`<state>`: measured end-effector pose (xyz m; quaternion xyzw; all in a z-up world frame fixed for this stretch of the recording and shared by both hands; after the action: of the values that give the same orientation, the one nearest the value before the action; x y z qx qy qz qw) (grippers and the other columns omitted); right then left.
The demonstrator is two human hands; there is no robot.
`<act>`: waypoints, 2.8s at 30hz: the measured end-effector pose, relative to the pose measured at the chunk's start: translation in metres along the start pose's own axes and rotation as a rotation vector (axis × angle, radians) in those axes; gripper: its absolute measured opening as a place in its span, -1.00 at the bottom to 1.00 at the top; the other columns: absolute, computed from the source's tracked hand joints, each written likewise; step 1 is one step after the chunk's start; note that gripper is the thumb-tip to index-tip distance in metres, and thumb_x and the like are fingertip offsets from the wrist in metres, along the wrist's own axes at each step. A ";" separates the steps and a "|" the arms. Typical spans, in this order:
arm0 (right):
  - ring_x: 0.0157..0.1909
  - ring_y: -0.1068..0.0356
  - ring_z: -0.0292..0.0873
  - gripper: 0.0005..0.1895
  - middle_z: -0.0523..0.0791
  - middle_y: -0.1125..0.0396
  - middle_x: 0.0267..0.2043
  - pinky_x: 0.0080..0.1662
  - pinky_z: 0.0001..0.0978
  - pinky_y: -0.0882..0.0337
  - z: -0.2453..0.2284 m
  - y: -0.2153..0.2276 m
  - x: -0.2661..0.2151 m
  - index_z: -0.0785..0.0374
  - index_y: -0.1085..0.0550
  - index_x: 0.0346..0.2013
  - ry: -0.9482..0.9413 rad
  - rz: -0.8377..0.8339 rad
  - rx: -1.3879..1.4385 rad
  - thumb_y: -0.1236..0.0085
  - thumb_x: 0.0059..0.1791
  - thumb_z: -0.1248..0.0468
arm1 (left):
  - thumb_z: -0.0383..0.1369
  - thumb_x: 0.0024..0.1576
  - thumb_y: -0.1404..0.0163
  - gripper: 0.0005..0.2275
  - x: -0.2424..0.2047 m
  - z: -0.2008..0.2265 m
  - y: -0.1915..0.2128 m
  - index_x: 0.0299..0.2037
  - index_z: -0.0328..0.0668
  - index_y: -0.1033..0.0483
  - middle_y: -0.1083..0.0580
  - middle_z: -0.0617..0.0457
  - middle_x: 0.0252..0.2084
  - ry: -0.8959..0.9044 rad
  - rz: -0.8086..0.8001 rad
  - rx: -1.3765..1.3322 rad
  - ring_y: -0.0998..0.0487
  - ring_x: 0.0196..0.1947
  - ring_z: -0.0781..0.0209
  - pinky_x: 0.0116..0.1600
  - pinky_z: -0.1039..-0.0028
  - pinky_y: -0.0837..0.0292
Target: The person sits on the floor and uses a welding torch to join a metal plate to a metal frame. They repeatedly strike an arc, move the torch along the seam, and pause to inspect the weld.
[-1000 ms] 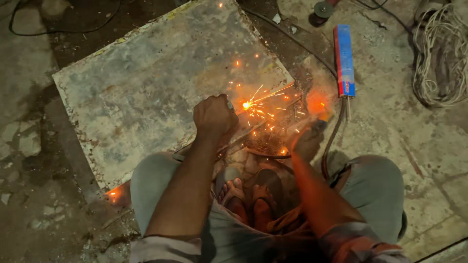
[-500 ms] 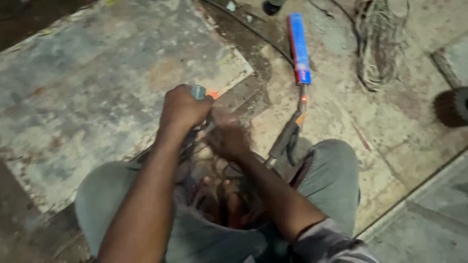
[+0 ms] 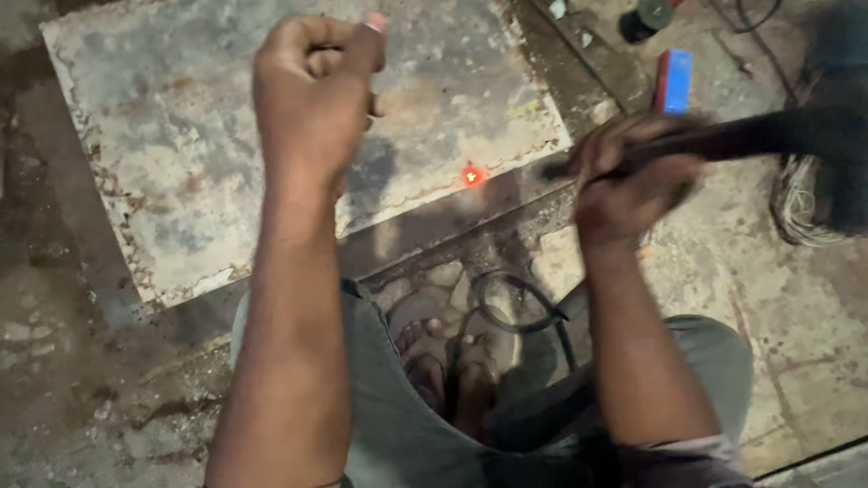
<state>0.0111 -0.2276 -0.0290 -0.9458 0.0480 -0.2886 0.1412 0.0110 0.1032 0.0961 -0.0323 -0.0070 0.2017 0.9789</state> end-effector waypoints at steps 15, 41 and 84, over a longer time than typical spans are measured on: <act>-0.27 -0.40 0.28 -0.57 0.19 -0.33 -0.39 -0.12 0.08 -0.35 0.098 0.041 -0.035 0.39 -0.41 -0.35 -0.346 -0.294 -1.186 0.13 0.24 0.12 | -0.29 0.17 -0.22 -0.77 0.007 -0.013 0.012 -0.26 -0.30 -0.50 -0.56 0.10 -0.35 -0.359 0.026 0.137 -0.55 -0.38 0.43 -0.28 0.59 -0.47; -0.46 -0.17 -0.18 -0.45 -0.09 -0.15 -0.31 -0.43 -0.26 -0.19 0.065 0.017 0.028 0.23 -0.20 -0.09 0.047 -0.012 -0.132 0.05 0.17 -0.23 | -0.30 0.21 -0.23 -0.80 -0.008 0.004 0.012 -0.26 -0.26 -0.51 -0.57 0.11 -0.41 -0.121 0.015 0.196 -0.49 -0.46 0.46 -0.32 0.57 -0.38; -0.03 -0.38 0.36 -0.40 0.33 -0.36 -0.05 0.01 0.07 -0.38 0.101 0.184 -0.175 0.40 -0.45 0.05 -0.892 0.579 -1.646 -0.27 0.01 -0.07 | -0.28 -0.06 -0.20 -0.45 -0.008 -0.106 -0.071 0.17 -0.21 -0.36 -0.54 -0.35 -0.04 0.026 -0.359 0.913 -0.57 0.01 -0.30 0.11 0.08 -0.46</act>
<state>-0.0788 -0.3494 -0.2568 -0.7225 0.4068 0.2651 -0.4922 0.0344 0.0283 -0.0053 0.3992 0.0887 0.0119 0.9125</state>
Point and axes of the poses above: each hand's wrist, its own x-axis towards the middle knuckle, its own y-axis out of the back of the hand, z = x × y, the point moved 1 cm from there along x, towards the middle knuckle
